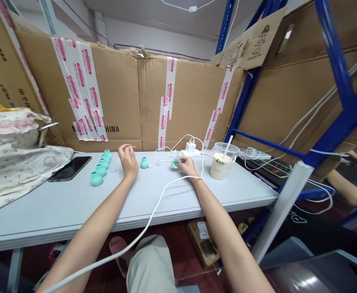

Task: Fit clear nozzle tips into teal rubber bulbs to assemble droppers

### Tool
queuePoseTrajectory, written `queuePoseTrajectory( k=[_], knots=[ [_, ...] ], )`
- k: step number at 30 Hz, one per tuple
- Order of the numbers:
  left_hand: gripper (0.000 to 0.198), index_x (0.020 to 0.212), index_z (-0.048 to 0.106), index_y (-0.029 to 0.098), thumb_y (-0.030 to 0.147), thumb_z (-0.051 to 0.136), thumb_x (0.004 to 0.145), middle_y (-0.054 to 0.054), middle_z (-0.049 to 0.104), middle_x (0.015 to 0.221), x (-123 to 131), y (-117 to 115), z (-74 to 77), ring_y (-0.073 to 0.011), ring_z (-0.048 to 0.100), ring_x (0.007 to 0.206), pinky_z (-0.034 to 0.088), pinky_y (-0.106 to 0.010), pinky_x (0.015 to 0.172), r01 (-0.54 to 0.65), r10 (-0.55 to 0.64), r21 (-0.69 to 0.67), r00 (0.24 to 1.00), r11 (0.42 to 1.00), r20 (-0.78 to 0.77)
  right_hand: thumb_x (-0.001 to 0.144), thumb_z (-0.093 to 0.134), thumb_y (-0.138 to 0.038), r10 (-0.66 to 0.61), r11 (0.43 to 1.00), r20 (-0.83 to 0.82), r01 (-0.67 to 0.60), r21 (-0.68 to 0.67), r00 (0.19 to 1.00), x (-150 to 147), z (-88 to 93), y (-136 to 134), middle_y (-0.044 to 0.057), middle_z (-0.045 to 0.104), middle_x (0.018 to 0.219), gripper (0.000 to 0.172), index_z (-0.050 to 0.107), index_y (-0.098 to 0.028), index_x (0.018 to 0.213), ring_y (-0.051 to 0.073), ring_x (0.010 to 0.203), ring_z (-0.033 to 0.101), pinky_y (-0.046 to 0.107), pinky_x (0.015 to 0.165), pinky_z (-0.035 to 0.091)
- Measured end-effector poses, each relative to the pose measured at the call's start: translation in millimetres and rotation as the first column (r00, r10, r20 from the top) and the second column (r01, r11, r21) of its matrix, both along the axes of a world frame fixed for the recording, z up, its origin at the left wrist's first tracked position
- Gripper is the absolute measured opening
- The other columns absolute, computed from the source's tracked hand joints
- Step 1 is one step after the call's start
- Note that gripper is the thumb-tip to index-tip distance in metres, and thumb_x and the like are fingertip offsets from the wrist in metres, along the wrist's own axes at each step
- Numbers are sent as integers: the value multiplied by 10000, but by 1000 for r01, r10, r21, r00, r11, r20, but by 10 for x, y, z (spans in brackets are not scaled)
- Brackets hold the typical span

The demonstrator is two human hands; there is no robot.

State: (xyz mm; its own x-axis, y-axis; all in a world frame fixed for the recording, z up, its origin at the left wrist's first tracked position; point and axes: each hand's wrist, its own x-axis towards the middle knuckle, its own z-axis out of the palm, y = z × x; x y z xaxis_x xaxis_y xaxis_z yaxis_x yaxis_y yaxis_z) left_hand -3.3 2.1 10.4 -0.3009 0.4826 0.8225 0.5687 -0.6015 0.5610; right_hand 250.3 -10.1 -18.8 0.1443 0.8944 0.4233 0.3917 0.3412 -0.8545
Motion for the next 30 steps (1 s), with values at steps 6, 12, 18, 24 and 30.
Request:
queuePoseTrajectory(
  k=[6,12,18,24,30],
  knots=[
    [356,879,551,149,323,241,906,-110,464,1026,12,-26,-24,-192,441,1022,330,-338,936,22,-23,-9,997,1000,-73,692,568,-313,-423,894,157,383,233,892,202,19,-41,100,642,921,292,610,-138,922,186,846,573,307,799,418],
    [347,853,557,158,309,248,905,-99,487,977,4,54,-68,-195,461,978,353,-340,904,-2,1,-14,996,1000,-90,708,560,-226,-561,825,340,544,154,755,338,-72,-16,140,643,913,238,608,-129,921,212,859,583,286,776,402],
    [314,837,550,173,302,272,902,-91,504,927,19,124,-108,-202,474,931,367,-351,870,56,-59,-22,989,998,-133,719,561,-217,-526,818,368,574,-29,767,335,-108,51,149,632,987,390,514,-97,1086,227,926,582,281,800,396],
    [311,839,551,177,300,272,903,-83,512,908,18,121,-113,-197,478,916,370,-344,861,61,-61,-2,989,998,-133,729,558,-299,-587,809,186,565,160,788,228,-19,24,178,475,1213,574,354,-96,1226,221,1141,436,327,937,342],
    [303,835,549,179,298,279,902,-78,515,898,25,122,-116,-196,484,910,369,-345,859,63,-63,-5,987,998,-147,818,426,-267,-623,749,242,478,459,744,-69,196,-220,160,340,1309,489,299,-136,1272,206,1247,289,381,1014,270]
  ],
)
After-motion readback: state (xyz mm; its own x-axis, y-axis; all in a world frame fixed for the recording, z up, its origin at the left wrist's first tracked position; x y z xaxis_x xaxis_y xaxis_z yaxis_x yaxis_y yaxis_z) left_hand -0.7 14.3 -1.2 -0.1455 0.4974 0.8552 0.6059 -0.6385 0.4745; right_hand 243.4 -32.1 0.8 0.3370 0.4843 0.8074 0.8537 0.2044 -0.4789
